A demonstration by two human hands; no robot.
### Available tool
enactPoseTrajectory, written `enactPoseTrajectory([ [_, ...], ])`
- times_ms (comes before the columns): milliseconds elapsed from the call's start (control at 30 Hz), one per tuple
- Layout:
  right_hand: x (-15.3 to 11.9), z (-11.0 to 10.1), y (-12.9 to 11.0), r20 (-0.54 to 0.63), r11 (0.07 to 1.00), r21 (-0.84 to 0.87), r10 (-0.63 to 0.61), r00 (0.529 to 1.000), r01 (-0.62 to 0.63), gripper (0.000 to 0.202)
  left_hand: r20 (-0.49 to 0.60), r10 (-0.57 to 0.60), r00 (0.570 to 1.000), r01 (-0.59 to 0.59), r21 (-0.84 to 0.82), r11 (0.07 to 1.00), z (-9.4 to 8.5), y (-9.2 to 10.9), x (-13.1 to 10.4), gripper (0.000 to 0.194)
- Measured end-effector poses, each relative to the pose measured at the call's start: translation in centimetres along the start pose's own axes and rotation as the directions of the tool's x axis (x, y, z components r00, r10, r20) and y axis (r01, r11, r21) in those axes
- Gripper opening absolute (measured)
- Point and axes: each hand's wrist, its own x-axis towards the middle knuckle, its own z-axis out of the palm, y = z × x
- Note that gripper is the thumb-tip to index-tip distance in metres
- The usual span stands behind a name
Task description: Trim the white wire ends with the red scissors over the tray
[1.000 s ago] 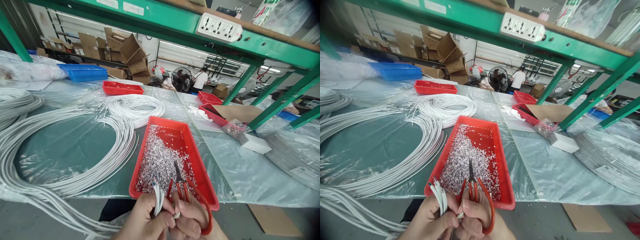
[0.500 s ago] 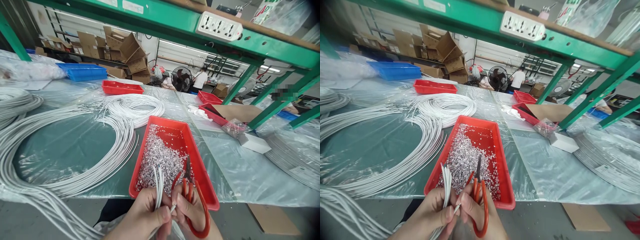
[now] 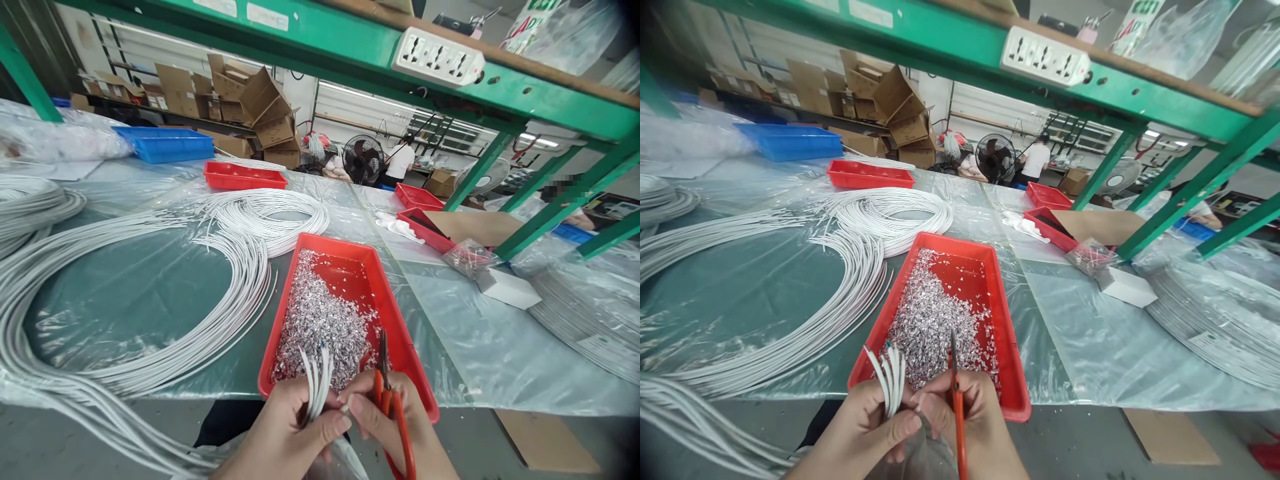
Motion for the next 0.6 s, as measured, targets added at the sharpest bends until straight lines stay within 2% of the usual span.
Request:
enactPoseTrajectory([
  [67, 0.0, -0.3, 0.3, 0.012, 0.996, -0.057, -0.066, 0.998, 0.067, 0.012, -0.020, 0.045, 0.999, -0.044, 0.066, 0.997, -0.1, -0.5, 0.1, 0.041],
  [133, 0.0, -0.5, 0.6, -0.001, 0.990, -0.089, -0.112, 0.994, 0.111, 0.015, -0.131, 0.142, 0.981, -0.125, 0.132, 0.983, 0.1, -0.9, 0.1, 0.036],
  [200, -0.1, -0.6, 1.0, 0.002, 0.997, -0.009, -0.081, 0.997, 0.081, 0.014, -0.191, 0.197, 0.962, -0.189, 0.061, 0.980, 0.4, -0.9, 0.1, 0.035],
  [233, 0.0, -0.5, 1.2, 0.031, 0.996, 0.090, -0.033, 0.999, 0.030, 0.012, -0.176, 0.172, 0.969, -0.178, -0.017, 0.984, 0.5, -0.8, 0.2, 0.038],
  [267, 0.1, -0.4, 1.4, 0.077, 0.980, 0.196, 0.020, 0.997, -0.035, 0.017, -0.124, 0.136, 0.983, -0.150, -0.112, 0.982, 0.5, -0.6, 0.2, 0.041],
  [333, 0.3, 0.0, 1.7, 0.205, 0.907, 0.376, 0.119, 0.972, -0.191, 0.030, 0.064, 0.065, 0.996, -0.044, -0.287, 0.957, 0.2, -0.2, 0.3, 0.044],
  [400, 0.4, 0.3, 1.8, 0.291, 0.861, 0.437, 0.138, 0.947, -0.260, 0.033, 0.223, 0.037, 0.974, 0.048, -0.363, 0.930, -0.3, 0.1, 0.4, 0.042],
  [433, 0.4, 0.3, 1.6, 0.290, 0.875, 0.424, 0.110, 0.951, -0.231, 0.029, 0.274, 0.041, 0.961, 0.073, -0.392, 0.917, -0.6, 0.1, 0.3, 0.041],
  [500, 0.4, 0.1, 0.9, 0.228, 0.933, 0.350, 0.001, 0.974, -0.083, 0.016, 0.289, 0.009, 0.957, 0.111, -0.396, 0.911, -0.9, -0.1, 0.2, 0.040],
  [567, 0.6, -0.6, 0.0, 0.144, 0.989, 0.088, -0.129, 0.981, 0.117, 0.007, 0.209, -0.058, 0.976, 0.133, -0.364, 0.922, -0.8, -0.4, 0.0, 0.042],
  [600, 0.8, -1.0, -0.5, 0.095, 0.977, -0.100, -0.179, 0.979, 0.189, 0.011, 0.145, -0.094, 0.985, 0.140, -0.356, 0.924, -0.6, -0.5, -0.2, 0.043],
])
